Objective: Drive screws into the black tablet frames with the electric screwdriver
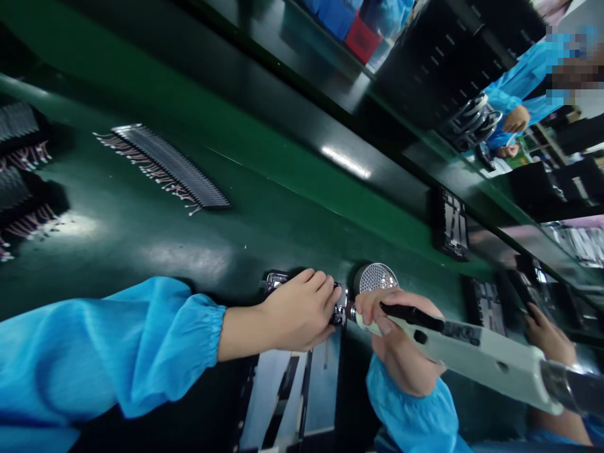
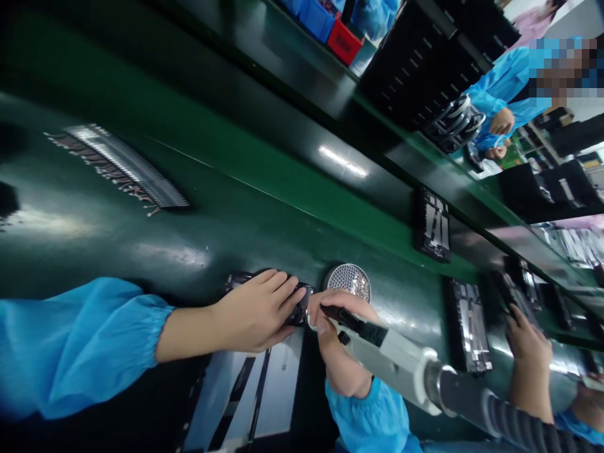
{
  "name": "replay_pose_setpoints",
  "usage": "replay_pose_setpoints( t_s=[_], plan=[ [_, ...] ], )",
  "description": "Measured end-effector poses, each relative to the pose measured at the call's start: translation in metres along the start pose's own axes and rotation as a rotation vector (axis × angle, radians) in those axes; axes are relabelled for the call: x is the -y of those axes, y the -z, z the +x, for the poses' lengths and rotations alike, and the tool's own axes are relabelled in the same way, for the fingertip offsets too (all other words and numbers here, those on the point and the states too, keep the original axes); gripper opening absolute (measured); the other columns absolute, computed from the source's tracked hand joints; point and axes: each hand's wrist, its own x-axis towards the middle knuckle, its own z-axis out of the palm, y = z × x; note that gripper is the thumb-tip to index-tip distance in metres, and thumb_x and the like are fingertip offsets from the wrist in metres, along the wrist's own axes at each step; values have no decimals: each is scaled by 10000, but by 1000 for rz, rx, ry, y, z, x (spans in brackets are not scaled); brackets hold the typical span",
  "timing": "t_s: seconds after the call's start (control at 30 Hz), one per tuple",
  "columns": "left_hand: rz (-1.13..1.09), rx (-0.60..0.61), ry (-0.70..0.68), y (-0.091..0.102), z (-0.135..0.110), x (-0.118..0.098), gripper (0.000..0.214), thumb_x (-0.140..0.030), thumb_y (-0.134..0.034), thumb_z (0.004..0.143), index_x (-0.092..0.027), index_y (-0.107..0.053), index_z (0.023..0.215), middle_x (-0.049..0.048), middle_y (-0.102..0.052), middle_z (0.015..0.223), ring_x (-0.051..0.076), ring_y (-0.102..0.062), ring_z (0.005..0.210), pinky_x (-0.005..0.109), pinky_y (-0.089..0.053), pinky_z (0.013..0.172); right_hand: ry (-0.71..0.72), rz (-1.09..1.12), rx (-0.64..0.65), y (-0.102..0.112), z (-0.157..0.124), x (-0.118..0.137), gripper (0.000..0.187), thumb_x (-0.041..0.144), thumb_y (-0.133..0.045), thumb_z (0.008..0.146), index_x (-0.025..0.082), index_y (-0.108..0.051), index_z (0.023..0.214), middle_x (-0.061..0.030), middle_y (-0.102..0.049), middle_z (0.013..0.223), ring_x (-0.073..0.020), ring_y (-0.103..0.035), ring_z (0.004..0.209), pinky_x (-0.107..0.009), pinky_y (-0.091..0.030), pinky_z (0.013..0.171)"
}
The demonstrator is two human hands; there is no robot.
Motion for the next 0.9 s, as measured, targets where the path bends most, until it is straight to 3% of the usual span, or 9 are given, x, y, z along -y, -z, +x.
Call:
replay_pose_setpoints(
  t_s=[0.77, 0.9],
  plan=[
    [-2, 45, 10, 0, 1, -2, 595, -484, -462, 1004, 4, -598, 1316, 210, -677, 1148, 340, -603, 1004, 445, -454, 816, -25, -3, 6, -3, -5, -8, 144, 86, -647, 900, 210, -655, 973, -6, -580, 725, -172, -572, 659, -363, -506, 655],
    [-18, 118, 28, 8, 3, -3, 587, -476, -495, 997, 1, -589, 1326, 194, -680, 1134, 329, -612, 1010, 433, -467, 821, 28, 28, -15, -4, -3, -11, 152, 85, -644, 902, 216, -668, 976, 6, -577, 701, -158, -558, 620, -337, -493, 617]
  ],
)
